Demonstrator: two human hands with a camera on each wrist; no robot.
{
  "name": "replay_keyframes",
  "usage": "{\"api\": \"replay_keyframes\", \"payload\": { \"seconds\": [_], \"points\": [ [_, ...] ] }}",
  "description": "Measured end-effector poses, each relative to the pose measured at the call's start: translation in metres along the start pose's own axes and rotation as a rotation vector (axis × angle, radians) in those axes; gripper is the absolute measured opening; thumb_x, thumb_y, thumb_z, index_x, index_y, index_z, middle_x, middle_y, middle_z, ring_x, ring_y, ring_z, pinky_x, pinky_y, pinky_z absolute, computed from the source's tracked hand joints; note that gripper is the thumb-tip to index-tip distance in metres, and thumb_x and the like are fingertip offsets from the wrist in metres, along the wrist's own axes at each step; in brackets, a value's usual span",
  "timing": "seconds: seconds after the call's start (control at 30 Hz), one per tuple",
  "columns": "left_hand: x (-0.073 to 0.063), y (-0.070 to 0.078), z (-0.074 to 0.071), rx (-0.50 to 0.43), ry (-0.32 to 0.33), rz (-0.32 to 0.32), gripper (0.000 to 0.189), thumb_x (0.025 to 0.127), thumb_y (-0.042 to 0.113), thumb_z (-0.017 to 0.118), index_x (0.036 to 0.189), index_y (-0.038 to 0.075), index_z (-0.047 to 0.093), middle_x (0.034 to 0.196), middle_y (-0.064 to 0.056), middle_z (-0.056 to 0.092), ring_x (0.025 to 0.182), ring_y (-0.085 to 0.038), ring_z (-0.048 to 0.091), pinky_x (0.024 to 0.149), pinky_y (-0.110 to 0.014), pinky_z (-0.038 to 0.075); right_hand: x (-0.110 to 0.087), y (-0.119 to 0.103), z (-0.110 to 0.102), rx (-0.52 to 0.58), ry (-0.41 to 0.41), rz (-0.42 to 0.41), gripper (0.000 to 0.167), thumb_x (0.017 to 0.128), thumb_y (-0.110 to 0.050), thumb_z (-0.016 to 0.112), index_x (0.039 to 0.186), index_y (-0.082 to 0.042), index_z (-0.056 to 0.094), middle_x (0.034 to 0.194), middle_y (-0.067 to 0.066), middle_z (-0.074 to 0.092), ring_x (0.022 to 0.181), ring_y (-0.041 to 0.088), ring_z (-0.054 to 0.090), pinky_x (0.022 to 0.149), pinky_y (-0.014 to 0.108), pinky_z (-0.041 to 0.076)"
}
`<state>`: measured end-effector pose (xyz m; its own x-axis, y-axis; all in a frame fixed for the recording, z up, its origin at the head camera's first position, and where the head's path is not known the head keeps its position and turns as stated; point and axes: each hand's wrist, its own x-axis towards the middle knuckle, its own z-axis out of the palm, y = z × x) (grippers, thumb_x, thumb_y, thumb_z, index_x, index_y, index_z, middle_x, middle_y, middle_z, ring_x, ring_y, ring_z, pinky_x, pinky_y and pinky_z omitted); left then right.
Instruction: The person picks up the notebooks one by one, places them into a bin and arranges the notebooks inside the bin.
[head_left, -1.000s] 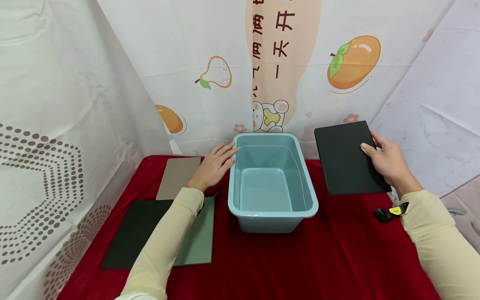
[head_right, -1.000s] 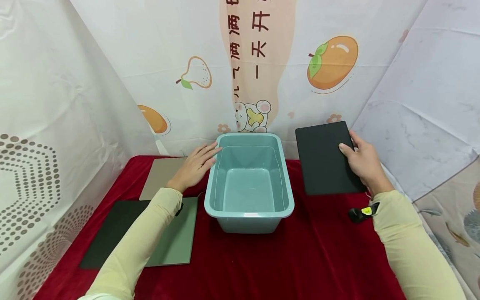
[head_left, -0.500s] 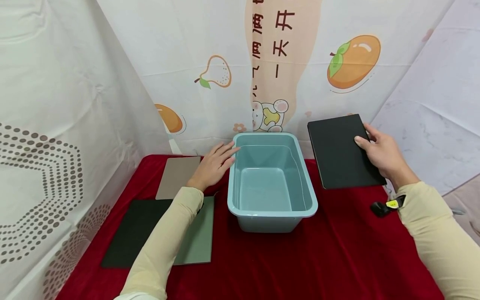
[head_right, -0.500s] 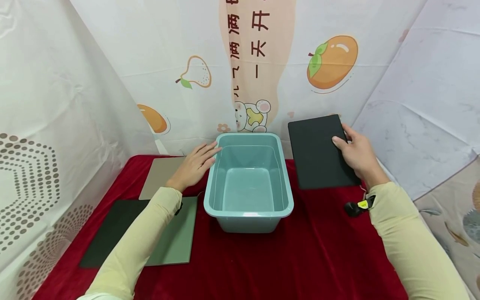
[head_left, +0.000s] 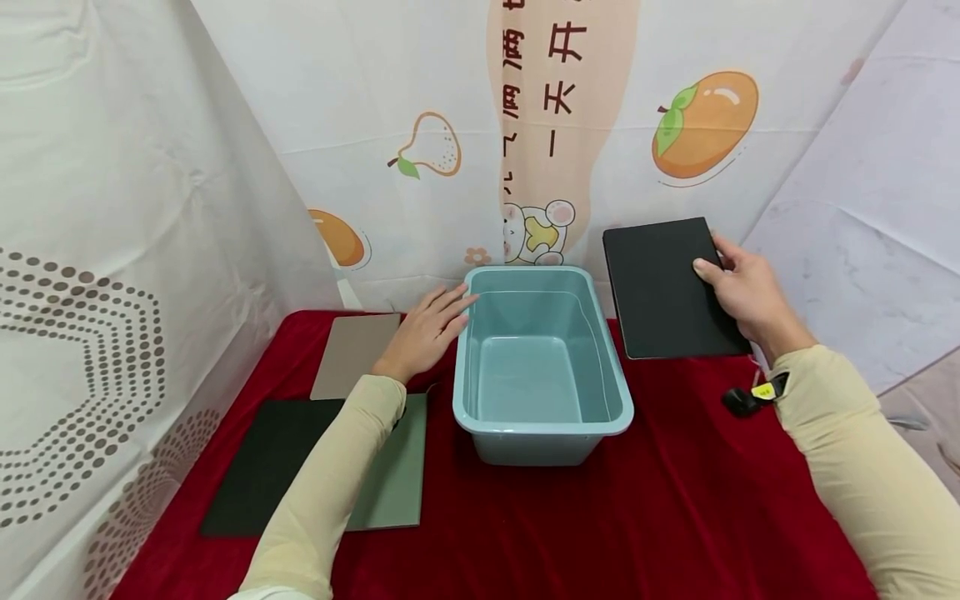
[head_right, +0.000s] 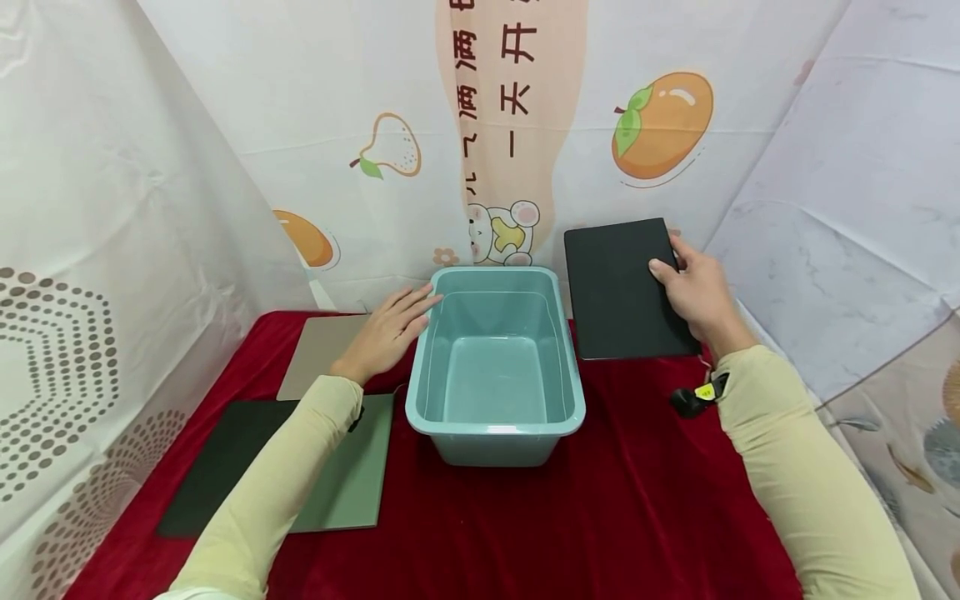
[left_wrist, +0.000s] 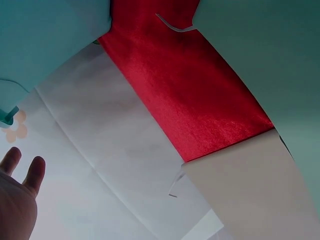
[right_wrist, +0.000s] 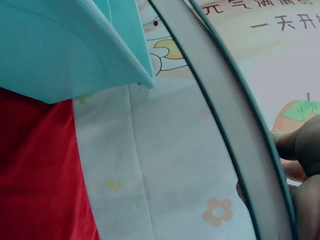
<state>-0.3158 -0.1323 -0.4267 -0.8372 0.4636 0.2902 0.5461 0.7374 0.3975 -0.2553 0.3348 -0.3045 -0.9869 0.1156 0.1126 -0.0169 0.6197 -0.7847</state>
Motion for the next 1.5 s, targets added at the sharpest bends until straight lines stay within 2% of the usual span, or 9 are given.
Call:
{"api": "replay_keyframes", "payload": {
  "seconds": [0.13,0.37,0.63,0.87,1.0,1.23,1.5],
  "points": [
    [0.001,-0.001,0.001,0.0,0.012,0.007,0.051,0.108,0.059,0.026,0.156,0.045,0.035,0.17,0.014,0.024,0.159,-0.026,0.018,0.128,-0.057,0.017,0.002,-0.006,0.004,0.018,-0.02,0.007,0.071,0.105,-0.046,0.047,0.163,-0.023,0.012,0.145,0.024,0.048,0.072,-0.012,0.059,0.065,0.016,0.054],
    [0.002,-0.001,0.001,0.003,0.007,0.008,0.05,0.108,0.057,0.028,0.156,0.047,0.034,0.169,0.017,0.022,0.16,-0.025,0.017,0.128,-0.058,0.016,0.003,-0.02,0.017,0.073,-0.021,0.022,0.072,0.106,-0.042,0.049,0.163,-0.018,0.012,0.154,0.033,0.041,0.072,-0.016,0.056,0.065,0.01,0.051],
    [0.003,-0.003,0.004,-0.001,0.009,0.011,0.05,0.108,0.057,0.029,0.156,0.047,0.034,0.169,0.017,0.022,0.16,-0.025,0.017,0.128,-0.057,0.016,0.004,-0.029,0.03,0.107,-0.034,0.042,0.072,0.106,-0.04,0.049,0.164,-0.018,0.013,0.153,0.034,0.043,0.07,-0.014,0.058,0.064,0.012,0.052],
    [0.002,-0.005,0.006,-0.006,0.029,0.023,0.05,0.108,0.058,0.028,0.156,0.046,0.035,0.169,0.015,0.024,0.159,-0.027,0.018,0.128,-0.058,0.017,0.009,-0.041,0.04,0.19,-0.084,0.068,0.074,0.106,-0.039,0.05,0.165,-0.019,0.011,0.158,0.03,0.04,0.072,-0.008,0.064,0.066,0.018,0.057],
    [0.001,-0.005,0.005,-0.002,0.028,0.019,0.051,0.108,0.06,0.026,0.156,0.047,0.033,0.169,0.016,0.024,0.159,-0.025,0.018,0.128,-0.058,0.018,0.011,-0.044,0.046,0.21,-0.102,0.063,0.073,0.106,-0.037,0.05,0.166,-0.019,0.013,0.153,0.029,0.045,0.073,-0.005,0.066,0.066,0.021,0.058],
    [0.001,-0.006,0.006,0.002,0.035,0.03,0.05,0.108,0.059,0.026,0.156,0.047,0.033,0.169,0.016,0.024,0.159,-0.025,0.019,0.128,-0.057,0.018,0.012,-0.051,0.06,0.248,-0.115,0.043,0.066,0.107,-0.032,0.051,0.164,-0.016,0.022,0.125,0.015,0.057,0.075,0.002,0.068,0.068,0.027,0.06],
    [0.002,-0.006,0.008,-0.004,0.035,0.031,0.05,0.108,0.057,0.028,0.156,0.045,0.035,0.169,0.015,0.024,0.159,-0.025,0.019,0.128,-0.056,0.018,0.015,-0.061,0.073,0.297,-0.164,0.094,0.071,0.107,-0.032,0.051,0.164,-0.015,0.013,0.13,0.016,0.053,0.077,0.004,0.068,0.07,0.028,0.06]
  ]
}}
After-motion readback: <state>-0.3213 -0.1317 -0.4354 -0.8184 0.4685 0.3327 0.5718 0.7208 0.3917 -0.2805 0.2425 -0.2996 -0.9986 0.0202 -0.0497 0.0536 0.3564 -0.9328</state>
